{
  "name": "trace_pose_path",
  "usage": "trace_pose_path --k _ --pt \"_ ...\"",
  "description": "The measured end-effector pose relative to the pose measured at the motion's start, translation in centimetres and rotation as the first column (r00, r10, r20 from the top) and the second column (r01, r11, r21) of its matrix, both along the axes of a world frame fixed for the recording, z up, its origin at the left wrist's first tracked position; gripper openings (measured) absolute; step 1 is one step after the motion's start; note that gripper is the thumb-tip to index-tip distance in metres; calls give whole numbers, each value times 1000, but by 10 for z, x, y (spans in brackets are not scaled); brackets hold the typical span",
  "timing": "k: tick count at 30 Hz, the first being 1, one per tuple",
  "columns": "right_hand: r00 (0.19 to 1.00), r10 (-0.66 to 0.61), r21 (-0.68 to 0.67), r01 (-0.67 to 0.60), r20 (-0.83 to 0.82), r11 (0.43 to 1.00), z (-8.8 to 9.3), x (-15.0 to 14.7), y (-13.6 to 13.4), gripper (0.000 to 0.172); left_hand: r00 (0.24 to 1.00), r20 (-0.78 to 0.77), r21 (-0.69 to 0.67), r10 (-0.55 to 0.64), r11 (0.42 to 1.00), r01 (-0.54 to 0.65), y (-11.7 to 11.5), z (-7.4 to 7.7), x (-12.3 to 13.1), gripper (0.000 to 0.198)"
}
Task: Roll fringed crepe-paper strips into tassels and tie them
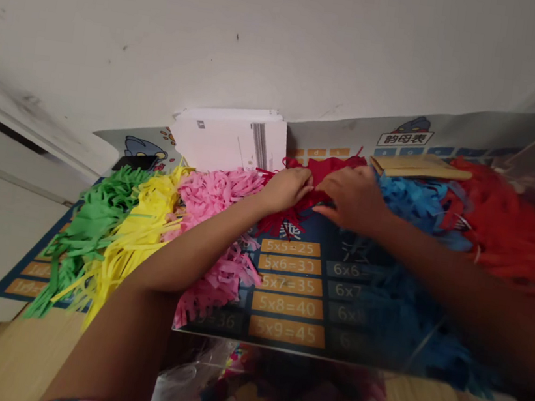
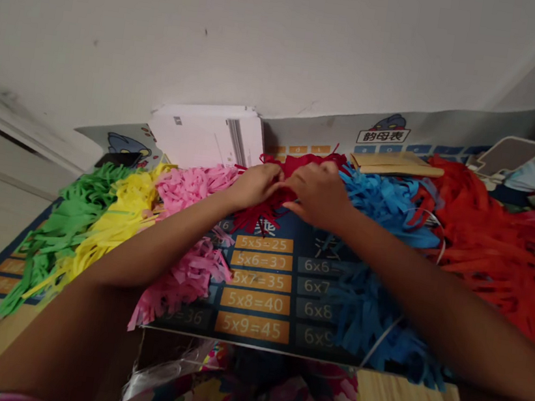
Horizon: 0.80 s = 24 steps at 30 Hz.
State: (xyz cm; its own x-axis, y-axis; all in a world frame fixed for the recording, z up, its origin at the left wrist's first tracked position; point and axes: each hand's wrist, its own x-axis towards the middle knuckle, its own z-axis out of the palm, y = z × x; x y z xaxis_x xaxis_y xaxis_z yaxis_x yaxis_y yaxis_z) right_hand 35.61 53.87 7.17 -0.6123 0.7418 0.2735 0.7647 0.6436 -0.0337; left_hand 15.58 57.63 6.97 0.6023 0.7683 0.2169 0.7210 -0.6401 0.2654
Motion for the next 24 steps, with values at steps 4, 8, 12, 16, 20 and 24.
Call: trace_pose_path --k 4,8,12,16,20,24 --pt "976 -114 -37 123 184 992 -6 -15 -24 37 997 -43 -5 62 998 -62 -1 -1 7 19" --pt "962 -145 -82 168 233 982 -16 -16 -22 35 987 -105 -12 121 992 -123 0 -4 10 45" --pt "971 -101 -74 120 217 990 -23 -21 -14 55 964 -162 10 212 977 -213 7 -2 15 24" --pt "968 -139 -65 156 208 986 -28 -36 -6 74 912 -144 98 384 923 -372 23 16 28 33" --pt "970 -163 -39 173 183 984 -30 -49 5 82 894 -161 147 417 906 -396 34 37 39 30" --pt "972 -130 -134 158 195 978 -41 -48 12 84 914 -205 204 350 929 -310 34 45 30 37"
